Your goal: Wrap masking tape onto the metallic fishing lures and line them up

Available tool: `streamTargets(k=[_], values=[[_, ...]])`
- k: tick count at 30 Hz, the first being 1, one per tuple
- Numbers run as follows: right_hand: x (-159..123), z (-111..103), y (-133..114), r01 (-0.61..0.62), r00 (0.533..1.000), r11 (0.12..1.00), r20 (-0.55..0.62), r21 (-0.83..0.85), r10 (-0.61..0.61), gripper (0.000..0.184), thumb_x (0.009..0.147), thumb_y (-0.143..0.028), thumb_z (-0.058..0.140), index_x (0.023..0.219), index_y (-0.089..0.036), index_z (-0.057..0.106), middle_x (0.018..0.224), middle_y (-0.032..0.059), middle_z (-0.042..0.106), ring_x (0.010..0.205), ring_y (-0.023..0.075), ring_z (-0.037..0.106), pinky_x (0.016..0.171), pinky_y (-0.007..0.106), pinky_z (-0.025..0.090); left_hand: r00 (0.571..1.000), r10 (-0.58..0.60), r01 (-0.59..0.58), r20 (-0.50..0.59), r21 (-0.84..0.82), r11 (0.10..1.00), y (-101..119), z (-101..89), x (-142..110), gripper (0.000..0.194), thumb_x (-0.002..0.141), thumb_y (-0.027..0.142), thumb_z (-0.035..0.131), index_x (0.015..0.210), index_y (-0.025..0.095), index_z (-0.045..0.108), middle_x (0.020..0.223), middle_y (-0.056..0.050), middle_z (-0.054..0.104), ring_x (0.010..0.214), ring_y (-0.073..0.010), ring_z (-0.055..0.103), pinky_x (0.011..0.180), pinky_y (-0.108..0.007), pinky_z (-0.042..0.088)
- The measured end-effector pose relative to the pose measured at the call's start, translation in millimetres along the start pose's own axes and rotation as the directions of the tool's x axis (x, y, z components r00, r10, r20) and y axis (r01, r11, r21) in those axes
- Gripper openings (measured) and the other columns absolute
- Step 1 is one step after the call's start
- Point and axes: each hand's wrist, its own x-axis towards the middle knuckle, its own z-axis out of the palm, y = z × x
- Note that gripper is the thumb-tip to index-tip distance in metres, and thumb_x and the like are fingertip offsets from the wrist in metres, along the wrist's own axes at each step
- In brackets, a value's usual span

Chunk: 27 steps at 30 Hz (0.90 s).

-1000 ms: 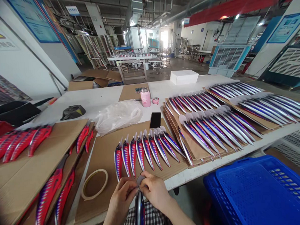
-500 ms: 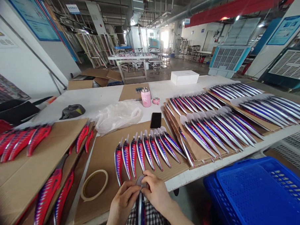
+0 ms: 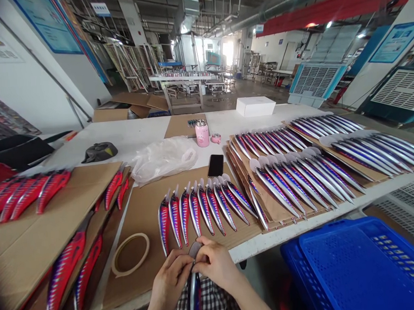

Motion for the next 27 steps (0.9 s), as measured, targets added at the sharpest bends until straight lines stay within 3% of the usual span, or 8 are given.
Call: streamTargets(k=[4, 11, 27], values=[[2, 0, 3, -0.012, 0.998, 1.000, -0.054, 0.022, 0.013, 0.025, 0.085, -0.006, 0.049, 0.083, -0.020, 0.069, 0.109, 0.0041, 0.068, 0.106, 0.0172, 0.063, 0.092, 0.026, 0.044, 1.000, -0.007, 0.007, 0.004, -0.002, 1.000, 3, -3.1, 2, 0.019, 0.091, 0.023, 0.048, 0.079, 0.024, 0.063, 0.082, -0.001, 0.063, 0.075, -0.0153, 0.065, 0.070, -0.023, 0.053], [6, 2, 2, 0.025, 0.999, 1.000, 0.038, 0.016, -0.026, 0.026, 0.074, 0.000, 0.056, 0.076, -0.023, 0.069, 0.109, -0.0021, 0.066, 0.095, 0.0152, 0.065, 0.085, 0.021, 0.044, 0.999, -0.026, 0.025, 0.021, 0.004, 1.000, 8, -6.0, 3, 0.020, 0.091, 0.022, 0.047, 0.077, 0.023, 0.062, 0.081, -0.001, 0.062, 0.073, -0.0152, 0.064, 0.068, -0.023, 0.052], [5, 7, 3, 0.020, 1.000, 1.000, 0.009, -0.012, -0.020, 0.023, 0.083, -0.007, 0.058, 0.075, -0.022, 0.072, 0.106, -0.0007, 0.067, 0.092, 0.0155, 0.065, 0.083, 0.021, 0.046, 0.993, -0.104, 0.100, 0.051, 0.085, 0.991, 13, -2.1, 4, 0.026, 0.094, 0.026, 0.039, 0.076, 0.024, 0.058, 0.083, -0.001, 0.061, 0.075, -0.0162, 0.064, 0.069, -0.027, 0.051]])
